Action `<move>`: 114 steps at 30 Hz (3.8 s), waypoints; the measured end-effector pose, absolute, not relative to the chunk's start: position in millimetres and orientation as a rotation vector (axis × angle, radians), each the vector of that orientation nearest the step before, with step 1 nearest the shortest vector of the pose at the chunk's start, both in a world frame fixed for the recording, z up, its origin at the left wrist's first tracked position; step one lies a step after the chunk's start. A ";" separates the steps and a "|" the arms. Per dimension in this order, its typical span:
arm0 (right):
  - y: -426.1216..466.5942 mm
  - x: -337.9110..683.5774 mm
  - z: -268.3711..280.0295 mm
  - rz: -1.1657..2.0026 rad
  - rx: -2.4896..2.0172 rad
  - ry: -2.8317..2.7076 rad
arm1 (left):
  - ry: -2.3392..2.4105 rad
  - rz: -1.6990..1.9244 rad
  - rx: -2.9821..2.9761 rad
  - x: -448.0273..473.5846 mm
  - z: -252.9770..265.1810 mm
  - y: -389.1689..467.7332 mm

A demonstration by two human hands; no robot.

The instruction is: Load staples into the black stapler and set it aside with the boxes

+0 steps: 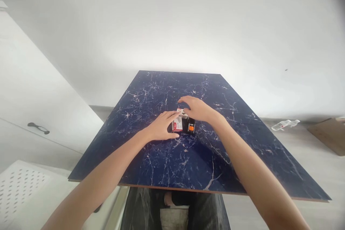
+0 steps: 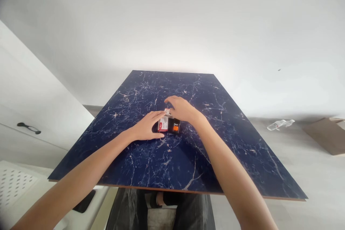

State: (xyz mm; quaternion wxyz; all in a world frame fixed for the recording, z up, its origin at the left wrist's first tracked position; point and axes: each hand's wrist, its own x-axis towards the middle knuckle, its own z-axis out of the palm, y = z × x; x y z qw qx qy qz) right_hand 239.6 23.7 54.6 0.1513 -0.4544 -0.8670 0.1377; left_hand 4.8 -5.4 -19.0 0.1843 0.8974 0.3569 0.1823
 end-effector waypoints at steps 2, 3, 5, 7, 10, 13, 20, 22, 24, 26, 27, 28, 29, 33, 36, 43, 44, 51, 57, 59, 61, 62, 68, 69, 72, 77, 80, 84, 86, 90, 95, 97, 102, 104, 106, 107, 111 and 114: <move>40.6 229.0 58.4 0.520 -1.340 -2.689 | 1.017 0.519 2.542 6.3 -17.9 -5.0; 48.3 222.3 59.3 0.566 -1.385 -2.789 | 1.031 0.518 2.542 6.5 -17.3 -4.5; 61.0 209.7 59.7 0.593 -1.498 -2.961 | 1.056 0.516 2.539 6.1 -16.0 -3.6; 70.4 201.4 59.8 0.584 -1.586 -3.051 | 1.075 0.515 2.523 5.8 -14.7 -3.8; 80.3 199.7 60.6 0.497 -1.631 -3.078 | 1.107 0.527 2.474 6.1 -13.1 -5.8; 87.5 204.5 61.3 0.370 -1.665 -3.052 | 1.135 0.550 2.378 6.9 -13.4 -6.4; 91.4 202.1 62.5 0.545 -1.641 -2.995 | 1.038 0.700 2.126 9.4 -20.7 -5.8; 88.8 202.2 64.7 0.543 -1.650 -2.993 | 1.027 0.707 2.142 11.1 -21.6 -8.0; 83.2 208.6 67.1 0.547 -1.595 -2.941 | 1.028 0.695 2.201 12.1 -21.6 -10.1; 72.4 221.8 68.6 0.548 -1.473 -2.776 | 1.062 0.679 2.293 11.7 -21.4 -10.6; 64.6 230.2 68.5 0.531 -1.428 -2.650 | 1.088 0.672 2.336 10.8 -21.4 -9.9; 55.1 239.1 67.7 0.484 -1.436 -2.493 | 1.114 0.661 2.368 9.8 -21.5 -8.7; 44.4 247.8 65.9 0.429 -1.499 -2.333 | 1.139 0.644 2.386 8.8 -21.8 -6.9; 1.8 270.4 45.0 0.642 -1.823 -1.907 | 1.205 0.494 2.403 9.4 -22.1 1.4; -11.8 270.2 19.3 1.144 -1.707 -1.741 | 1.190 0.446 2.434 16.2 -20.8 4.2; 0.3 256.4 -3.0 0.916 -1.658 -1.711 | 1.162 0.578 2.399 29.1 -23.2 5.4; 1.2 255.5 -1.6 0.877 -1.660 -1.742 | 1.169 0.588 2.378 29.9 -24.5 6.5; 9.1 251.4 -1.8 0.705 -1.673 -1.765 | 1.141 0.690 2.218 36.2 -25.6 16.4; 6.5 256.0 -6.6 0.820 -1.553 -1.694 | 1.054 0.632 2.196 30.9 -16.0 16.3; 0.6 257.0 -3.1 0.845 -1.552 -1.767 | 1.075 0.638 2.239 29.1 -15.2 15.5; -5.2 256.2 0.5 0.835 -1.589 -1.784 | 1.134 0.661 2.356 28.1 -16.3 15.9; -7.7 255.2 1.8 0.827 -1.605 -1.766 | 1.159 0.673 2.419 27.7 -17.2 16.6; -9.5 252.2 0.5 0.788 -1.608 -1.654 | 1.115 0.553 2.433 21.0 -18.4 21.3; -7.5 253.6 -0.1 0.783 -1.616 -1.644 | 1.111 0.528 2.420 19.7 -17.3 21.7; 0.0 259.8 -1.5 0.800 -1.652 -1.634 | 1.129 0.484 2.420 18.0 -14.0 22.5; 4.9 265.7 -2.6 0.889 -1.601 -1.672 | 1.158 0.515 2.416 22.4 -11.8 21.6; 2.3 266.4 -1.5 0.951 -1.550 -1.697 | 1.143 0.579 2.391 26.1 -10.0 17.7; -5.3 263.6 4.0 0.913 -1.539 -1.835 | 1.151 0.610 2.388 30.0 -6.2 12.6; -10.5 259.0 7.5 0.761 -1.549 -1.959 | 1.164 0.623 2.367 32.0 -5.2 10.7; -17.5 251.2 11.6 0.562 -1.610 -2.068 | 1.203 0.675 2.345 39.6 -7.0 7.5; -9.5 272.9 15.4 0.501 -1.759 -2.033 | 1.172 0.753 2.359 72.0 -11.7 14.3; -2.1 295.5 18.0 0.481 -1.845 -1.997 | 1.135 0.774 2.376 98.4 -13.5 23.2; 14.9 377.0 22.9 0.401 -2.119 -1.784 | 1.014 0.794 2.445 196.1 -19.2 48.7; 17.0 412.3 22.7 0.346 -2.210 -1.675 | 0.964 0.808 2.470 240.6 -22.4 54.9; 16.1 443.3 20.7 0.296 -2.277 -1.548 | 0.910 0.821 2.485 282.1 -25.6 57.8; 15.2 456.0 19.0 0.271 -2.308 -1.474 | 0.886 0.827 2.490 300.4 -27.0 58.1; 13.8 485.0 9.3 0.205 -2.381 -1.216 | 0.858 0.838 2.532 348.1 -30.0 55.7; 16.9 488.6 2.5 0.192 -2.337 -1.143 | 0.890 0.817 2.569 356.1 -30.0 53.4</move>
